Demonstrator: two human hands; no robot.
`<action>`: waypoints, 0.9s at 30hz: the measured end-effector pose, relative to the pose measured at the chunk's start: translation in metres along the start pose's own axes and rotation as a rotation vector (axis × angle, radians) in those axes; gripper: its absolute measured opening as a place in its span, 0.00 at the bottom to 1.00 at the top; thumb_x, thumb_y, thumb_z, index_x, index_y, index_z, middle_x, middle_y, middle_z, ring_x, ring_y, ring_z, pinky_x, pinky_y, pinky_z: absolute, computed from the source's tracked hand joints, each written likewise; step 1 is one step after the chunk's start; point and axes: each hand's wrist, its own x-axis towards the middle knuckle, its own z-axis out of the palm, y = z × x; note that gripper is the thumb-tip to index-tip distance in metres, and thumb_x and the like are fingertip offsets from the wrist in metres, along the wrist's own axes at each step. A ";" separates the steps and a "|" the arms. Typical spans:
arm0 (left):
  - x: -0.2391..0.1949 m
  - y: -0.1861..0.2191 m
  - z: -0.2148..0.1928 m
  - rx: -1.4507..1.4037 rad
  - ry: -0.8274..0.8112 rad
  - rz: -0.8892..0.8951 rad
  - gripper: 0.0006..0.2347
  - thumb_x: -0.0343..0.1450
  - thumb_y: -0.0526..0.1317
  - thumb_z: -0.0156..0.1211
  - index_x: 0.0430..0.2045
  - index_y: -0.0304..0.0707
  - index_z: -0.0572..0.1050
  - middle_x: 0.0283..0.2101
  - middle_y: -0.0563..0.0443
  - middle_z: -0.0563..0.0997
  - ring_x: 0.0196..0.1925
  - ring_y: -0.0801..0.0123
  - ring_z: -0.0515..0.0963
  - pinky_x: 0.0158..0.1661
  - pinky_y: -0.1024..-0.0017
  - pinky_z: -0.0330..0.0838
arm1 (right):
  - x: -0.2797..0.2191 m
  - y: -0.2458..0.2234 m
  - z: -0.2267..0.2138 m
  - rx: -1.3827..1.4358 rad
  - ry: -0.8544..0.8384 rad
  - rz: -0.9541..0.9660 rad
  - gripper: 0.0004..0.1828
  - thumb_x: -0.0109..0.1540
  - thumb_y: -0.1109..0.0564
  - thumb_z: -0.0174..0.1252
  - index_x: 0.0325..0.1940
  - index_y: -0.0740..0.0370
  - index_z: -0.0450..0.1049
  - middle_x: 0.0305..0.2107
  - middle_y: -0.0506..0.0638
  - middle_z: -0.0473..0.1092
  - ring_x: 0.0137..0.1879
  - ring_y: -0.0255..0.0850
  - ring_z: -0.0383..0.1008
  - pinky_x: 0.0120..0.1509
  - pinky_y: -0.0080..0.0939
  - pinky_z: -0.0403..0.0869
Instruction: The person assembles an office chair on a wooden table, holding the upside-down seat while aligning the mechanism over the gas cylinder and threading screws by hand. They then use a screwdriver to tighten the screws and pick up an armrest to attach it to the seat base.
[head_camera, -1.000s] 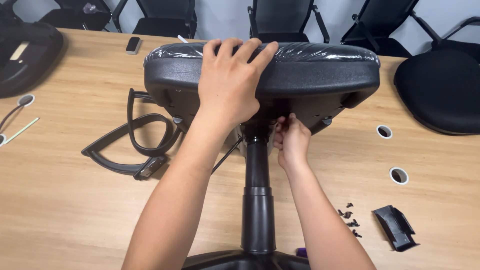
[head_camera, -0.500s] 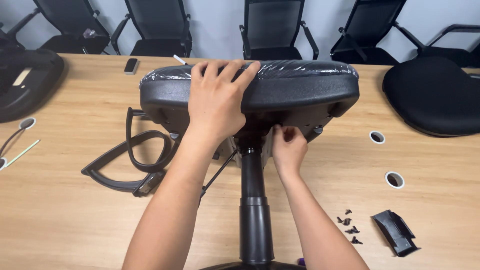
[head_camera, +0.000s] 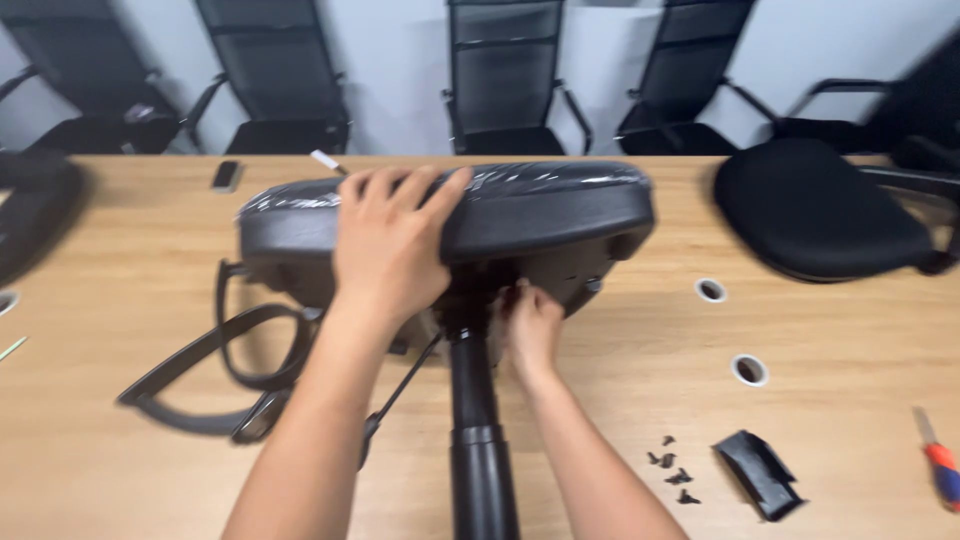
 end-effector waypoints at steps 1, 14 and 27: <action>0.000 0.000 0.000 -0.020 0.010 0.022 0.33 0.50 0.30 0.65 0.55 0.46 0.77 0.52 0.48 0.79 0.55 0.53 0.75 0.58 0.52 0.61 | -0.002 -0.011 0.001 0.002 0.026 -0.018 0.23 0.70 0.48 0.53 0.30 0.70 0.74 0.18 0.51 0.69 0.21 0.39 0.64 0.26 0.42 0.62; -0.002 0.001 -0.002 0.097 -0.029 -0.037 0.34 0.49 0.29 0.65 0.55 0.51 0.79 0.53 0.53 0.80 0.57 0.57 0.75 0.59 0.55 0.62 | -0.028 -0.048 0.010 -0.162 0.077 -0.034 0.17 0.66 0.52 0.57 0.34 0.70 0.78 0.22 0.53 0.74 0.26 0.40 0.69 0.32 0.44 0.65; -0.003 -0.001 -0.001 0.066 -0.013 -0.017 0.33 0.51 0.30 0.65 0.55 0.50 0.78 0.53 0.53 0.80 0.56 0.57 0.76 0.59 0.55 0.62 | -0.041 -0.075 0.014 -0.607 0.210 -0.347 0.15 0.63 0.53 0.59 0.32 0.71 0.77 0.24 0.62 0.77 0.32 0.52 0.79 0.40 0.49 0.74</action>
